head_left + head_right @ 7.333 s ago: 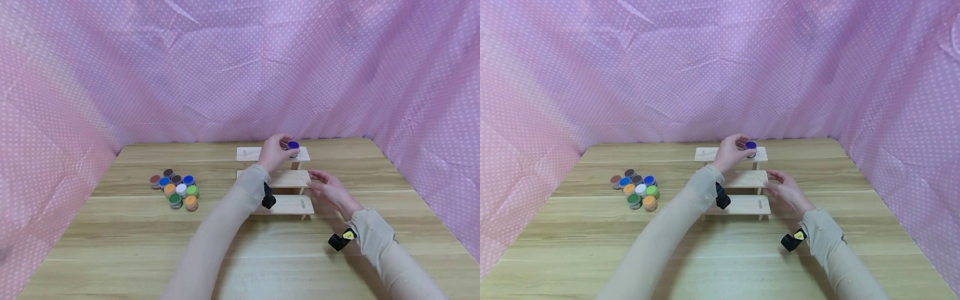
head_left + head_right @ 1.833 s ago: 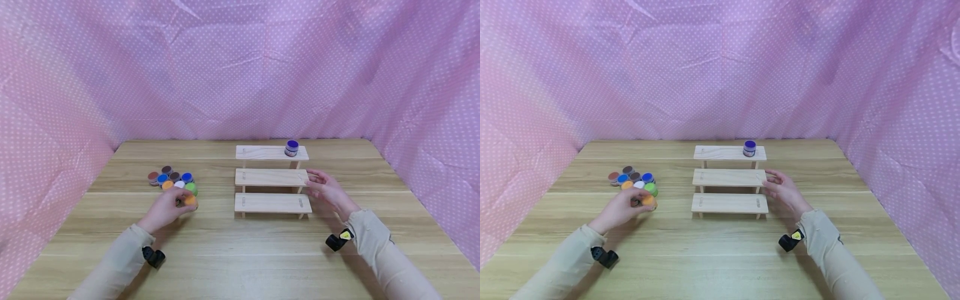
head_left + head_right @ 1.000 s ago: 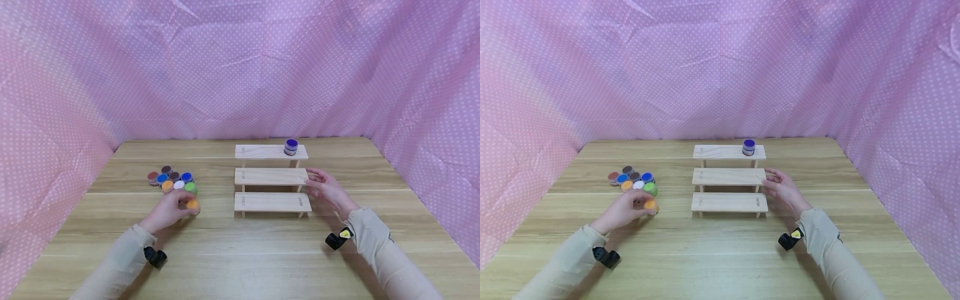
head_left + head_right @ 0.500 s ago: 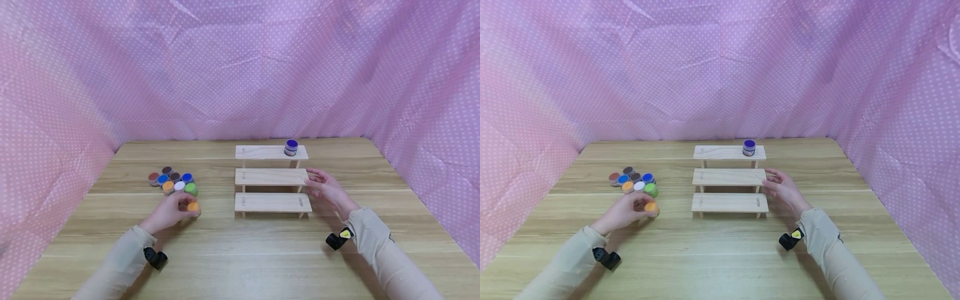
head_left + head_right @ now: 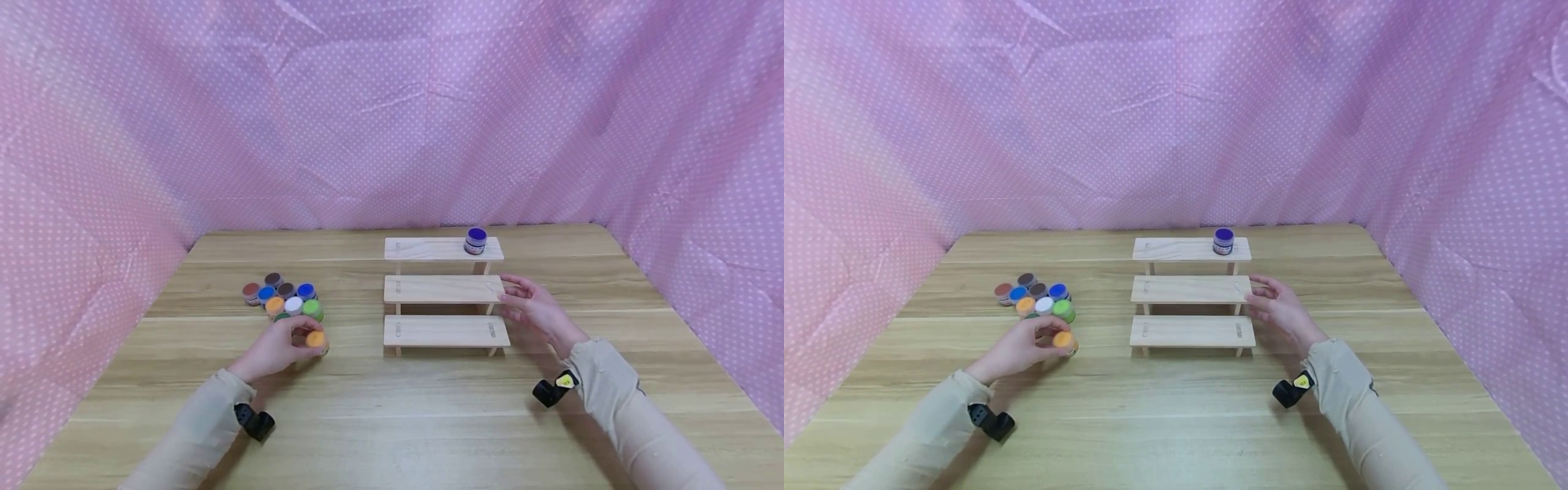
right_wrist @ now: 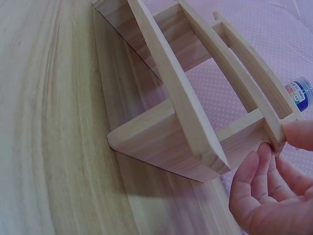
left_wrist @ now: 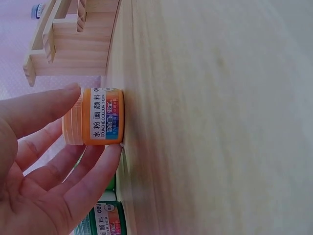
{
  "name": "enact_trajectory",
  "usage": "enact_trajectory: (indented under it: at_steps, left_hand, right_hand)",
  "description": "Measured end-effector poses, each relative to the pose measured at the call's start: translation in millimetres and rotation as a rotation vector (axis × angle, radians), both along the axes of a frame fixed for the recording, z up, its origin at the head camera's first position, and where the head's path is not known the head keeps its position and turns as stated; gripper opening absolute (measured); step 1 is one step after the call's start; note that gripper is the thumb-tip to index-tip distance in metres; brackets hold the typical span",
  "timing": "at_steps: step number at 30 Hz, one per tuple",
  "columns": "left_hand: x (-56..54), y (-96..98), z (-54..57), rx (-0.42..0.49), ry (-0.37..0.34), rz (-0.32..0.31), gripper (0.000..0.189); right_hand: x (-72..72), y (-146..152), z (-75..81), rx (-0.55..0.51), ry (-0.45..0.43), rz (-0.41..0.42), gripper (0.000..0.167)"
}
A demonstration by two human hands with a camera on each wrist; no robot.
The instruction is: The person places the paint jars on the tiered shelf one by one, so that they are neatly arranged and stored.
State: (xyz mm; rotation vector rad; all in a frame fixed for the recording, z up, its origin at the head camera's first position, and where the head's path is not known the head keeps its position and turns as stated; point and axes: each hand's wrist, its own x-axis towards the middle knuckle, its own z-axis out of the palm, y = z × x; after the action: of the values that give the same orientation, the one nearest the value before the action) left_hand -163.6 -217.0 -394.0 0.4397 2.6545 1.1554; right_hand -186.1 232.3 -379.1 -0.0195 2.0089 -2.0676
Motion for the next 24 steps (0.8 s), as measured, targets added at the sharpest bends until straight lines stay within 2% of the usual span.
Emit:
enact_trajectory:
  at_steps: [6, 11, 24]
  left_hand:
    - [-0.2, 0.0, 2.0, -0.005, -0.014, 0.003, 0.033]
    - [-0.1, -0.9, 2.1, -0.011, -0.024, 0.009, 0.034]
    - [-1.8, -0.6, 5.6, -0.033, -0.013, 0.033, 0.033]
  right_hand:
    - [0.5, 0.4, 1.1, 0.031, -0.003, 0.000, 0.064]
    - [0.0, 0.2, -0.1, 0.013, 0.013, 0.015, 0.064]
    - [-4.5, 2.5, 0.9, 0.047, 0.025, 0.049, 0.062]
